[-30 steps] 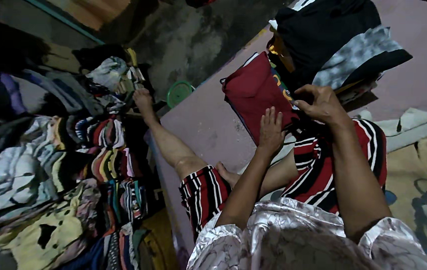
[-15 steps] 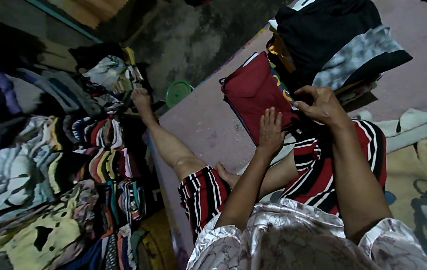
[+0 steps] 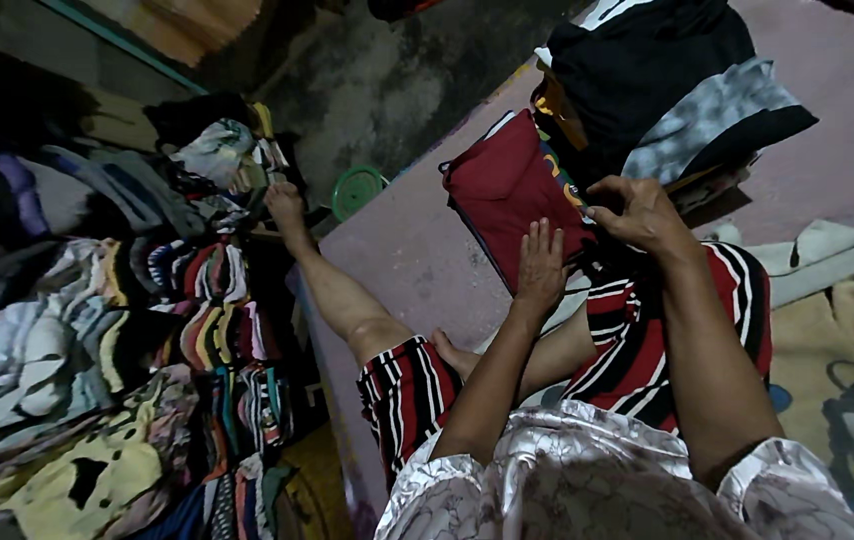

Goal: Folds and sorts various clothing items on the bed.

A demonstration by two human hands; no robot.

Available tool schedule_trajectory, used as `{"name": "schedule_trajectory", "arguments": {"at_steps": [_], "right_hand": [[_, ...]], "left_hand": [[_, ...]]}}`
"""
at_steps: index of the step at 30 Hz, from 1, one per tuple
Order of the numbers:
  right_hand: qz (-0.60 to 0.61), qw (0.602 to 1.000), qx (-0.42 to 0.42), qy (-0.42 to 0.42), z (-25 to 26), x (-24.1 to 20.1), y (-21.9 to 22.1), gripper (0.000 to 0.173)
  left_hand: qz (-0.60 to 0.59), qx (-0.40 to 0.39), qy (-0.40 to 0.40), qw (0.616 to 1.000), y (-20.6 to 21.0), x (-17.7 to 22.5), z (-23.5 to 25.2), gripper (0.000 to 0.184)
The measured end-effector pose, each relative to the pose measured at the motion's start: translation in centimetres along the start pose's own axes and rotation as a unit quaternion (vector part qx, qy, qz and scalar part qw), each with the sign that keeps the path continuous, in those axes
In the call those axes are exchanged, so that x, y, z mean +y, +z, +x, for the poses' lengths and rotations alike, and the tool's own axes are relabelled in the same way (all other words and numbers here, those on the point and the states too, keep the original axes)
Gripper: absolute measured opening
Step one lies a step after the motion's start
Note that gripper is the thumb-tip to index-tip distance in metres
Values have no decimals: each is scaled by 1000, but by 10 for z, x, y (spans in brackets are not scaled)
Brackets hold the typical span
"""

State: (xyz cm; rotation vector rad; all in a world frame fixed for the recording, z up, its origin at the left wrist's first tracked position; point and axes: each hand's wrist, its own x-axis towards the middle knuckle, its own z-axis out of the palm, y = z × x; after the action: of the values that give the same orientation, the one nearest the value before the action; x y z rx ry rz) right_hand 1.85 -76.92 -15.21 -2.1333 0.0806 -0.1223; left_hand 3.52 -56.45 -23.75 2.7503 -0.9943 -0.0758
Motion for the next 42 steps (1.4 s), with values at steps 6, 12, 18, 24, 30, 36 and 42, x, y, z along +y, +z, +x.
{"name": "schedule_trajectory", "arguments": {"at_steps": [6,12,18,24,30,36,42], "right_hand": [[4,1000,8,3,0,0,0,29],[54,997,49,-20,0,4,0,27],[125,987,95,-28,-1,5,-1,27],[227,966,122,22,1,8,-4,28],[321,933,131,98,2,-3,-9,24],[316,935,116,112,3,1,-8,24],[276,951,114,82,-4,7,-7,31]], "left_hand": [[-4,-21,-13,1000,-8,4,3,51],[-119,-48,-25,991,-43,-7,17,40],[-146,-63,-27,987,-61,-14,24,43],[-193,-99,-23,976,-84,-18,28,36],[-235,-69,-51,968,-175,-48,41,37],[-213,-4,-43,976,-275,-76,39,36],[-217,-9,-122,968,-375,-46,-19,27]]}}
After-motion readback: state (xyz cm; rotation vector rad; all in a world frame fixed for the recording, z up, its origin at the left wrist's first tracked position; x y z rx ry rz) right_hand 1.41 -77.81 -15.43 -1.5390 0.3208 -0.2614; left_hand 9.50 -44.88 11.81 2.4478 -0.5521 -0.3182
